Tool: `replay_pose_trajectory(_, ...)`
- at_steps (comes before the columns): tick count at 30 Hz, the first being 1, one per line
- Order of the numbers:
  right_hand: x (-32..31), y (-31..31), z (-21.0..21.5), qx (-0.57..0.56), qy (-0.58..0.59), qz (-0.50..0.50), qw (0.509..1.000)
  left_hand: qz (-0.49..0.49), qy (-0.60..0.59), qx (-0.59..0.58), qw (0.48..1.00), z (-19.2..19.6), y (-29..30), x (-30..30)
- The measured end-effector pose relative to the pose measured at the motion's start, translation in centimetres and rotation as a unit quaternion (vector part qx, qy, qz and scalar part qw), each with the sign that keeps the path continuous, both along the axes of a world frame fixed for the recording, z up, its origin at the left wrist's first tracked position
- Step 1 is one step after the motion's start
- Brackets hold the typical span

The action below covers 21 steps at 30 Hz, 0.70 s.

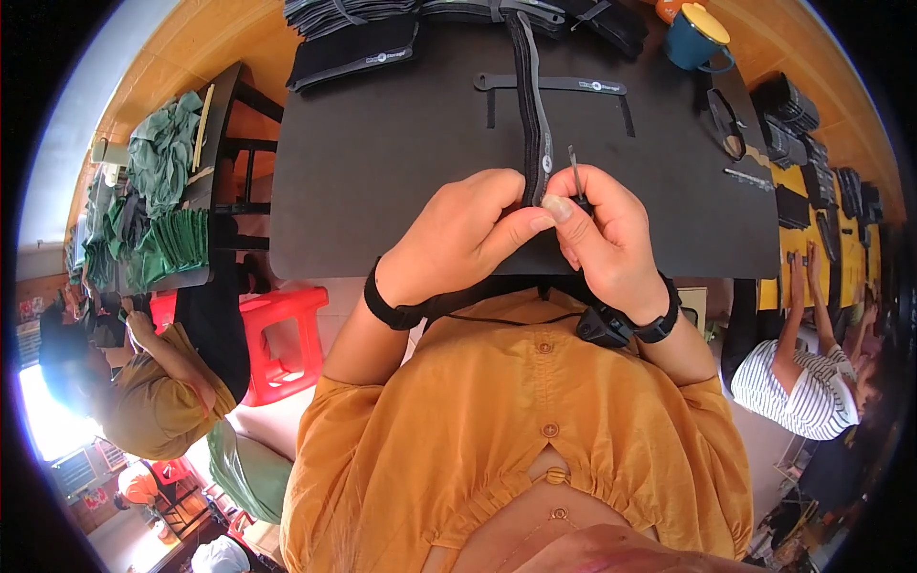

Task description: Assembling small hardware onto black leather straps using a hand tool.

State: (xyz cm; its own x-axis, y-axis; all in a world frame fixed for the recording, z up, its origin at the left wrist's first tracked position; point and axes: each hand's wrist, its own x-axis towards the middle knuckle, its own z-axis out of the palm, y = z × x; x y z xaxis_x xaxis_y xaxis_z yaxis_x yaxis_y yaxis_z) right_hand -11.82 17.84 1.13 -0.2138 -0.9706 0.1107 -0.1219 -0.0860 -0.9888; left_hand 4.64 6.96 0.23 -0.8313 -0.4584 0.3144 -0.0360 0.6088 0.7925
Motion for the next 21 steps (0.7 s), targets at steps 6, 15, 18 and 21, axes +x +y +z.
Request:
replay_pose_trajectory(6,0.3,0.0,0.1,0.006,0.019,-0.028,0.999,-0.011,-0.006,-0.046,0.999,0.3,-0.4,-0.3)
replay_pose_trajectory(15,0.3,0.0,-1.2,-0.014,-0.075,-0.009,0.997,-0.019,-0.026,-0.053,0.998,0.2,-0.9,-0.8)
replay_pose_trajectory(18,0.4,0.0,-1.6,-0.021,-0.088,-0.015,0.996,-0.013,-0.002,-0.112,0.994,0.3,-1.0,-0.8)
replay_pose_trajectory(21,0.6,0.2,-1.6,-0.031,-0.154,-0.015,0.987,-0.022,-0.022,-0.083,0.996,1.0,-0.9,-0.9)
